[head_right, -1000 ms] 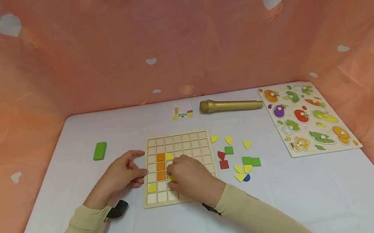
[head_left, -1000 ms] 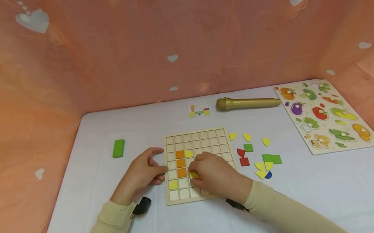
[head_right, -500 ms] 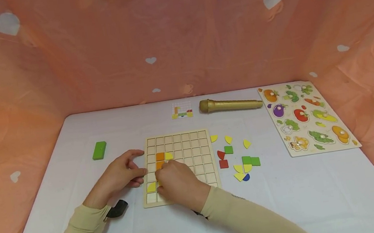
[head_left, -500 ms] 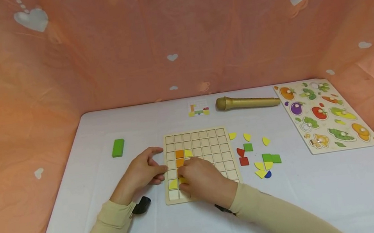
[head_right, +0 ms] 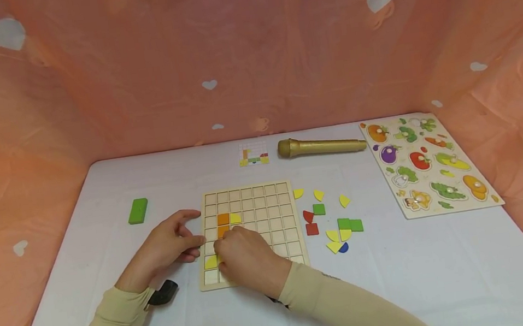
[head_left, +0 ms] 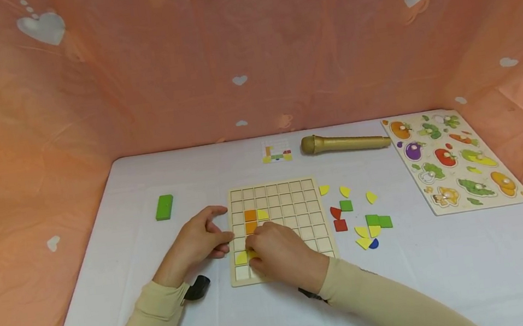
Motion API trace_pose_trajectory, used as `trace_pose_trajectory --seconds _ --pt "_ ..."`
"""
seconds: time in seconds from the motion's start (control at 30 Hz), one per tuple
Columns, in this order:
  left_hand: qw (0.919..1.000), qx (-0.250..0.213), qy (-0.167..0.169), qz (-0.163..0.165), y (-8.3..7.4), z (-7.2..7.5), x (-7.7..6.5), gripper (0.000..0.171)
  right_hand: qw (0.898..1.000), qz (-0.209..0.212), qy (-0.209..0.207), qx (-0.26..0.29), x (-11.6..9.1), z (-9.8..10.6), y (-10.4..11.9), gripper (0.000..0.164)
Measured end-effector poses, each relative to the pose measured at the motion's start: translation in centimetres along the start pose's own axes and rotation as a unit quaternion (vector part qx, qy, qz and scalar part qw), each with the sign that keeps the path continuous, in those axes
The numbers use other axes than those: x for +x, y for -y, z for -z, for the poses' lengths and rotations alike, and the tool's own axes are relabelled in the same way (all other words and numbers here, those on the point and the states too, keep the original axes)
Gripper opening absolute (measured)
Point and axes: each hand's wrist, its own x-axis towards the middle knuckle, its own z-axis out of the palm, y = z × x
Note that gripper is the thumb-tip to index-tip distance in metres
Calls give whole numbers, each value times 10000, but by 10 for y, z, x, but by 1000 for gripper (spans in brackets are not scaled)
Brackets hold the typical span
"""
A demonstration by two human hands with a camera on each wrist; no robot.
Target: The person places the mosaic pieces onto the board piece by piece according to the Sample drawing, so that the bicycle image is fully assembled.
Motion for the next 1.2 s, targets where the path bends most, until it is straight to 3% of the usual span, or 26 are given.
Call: trace_pose_trajectory --seconds 0.57,0.83,1.03,1.2 --pt "9999 -109 -21 -98 2 1 -2 68 9999 74 27 86 -9 9 -8 6" --pt "9999 -89 -29 -127 2 1 -2 69 9997 1 -228 115 -48 25 -41 8" --pt "10000 -45 -23 -61 1 -1 -2 70 9983 -370 -447 -40 -85 37 -77 16" --pt "10000 -40 -43 -46 0 -2 -2 70 9942 -931 -431 -315 -110 47 -101 20"
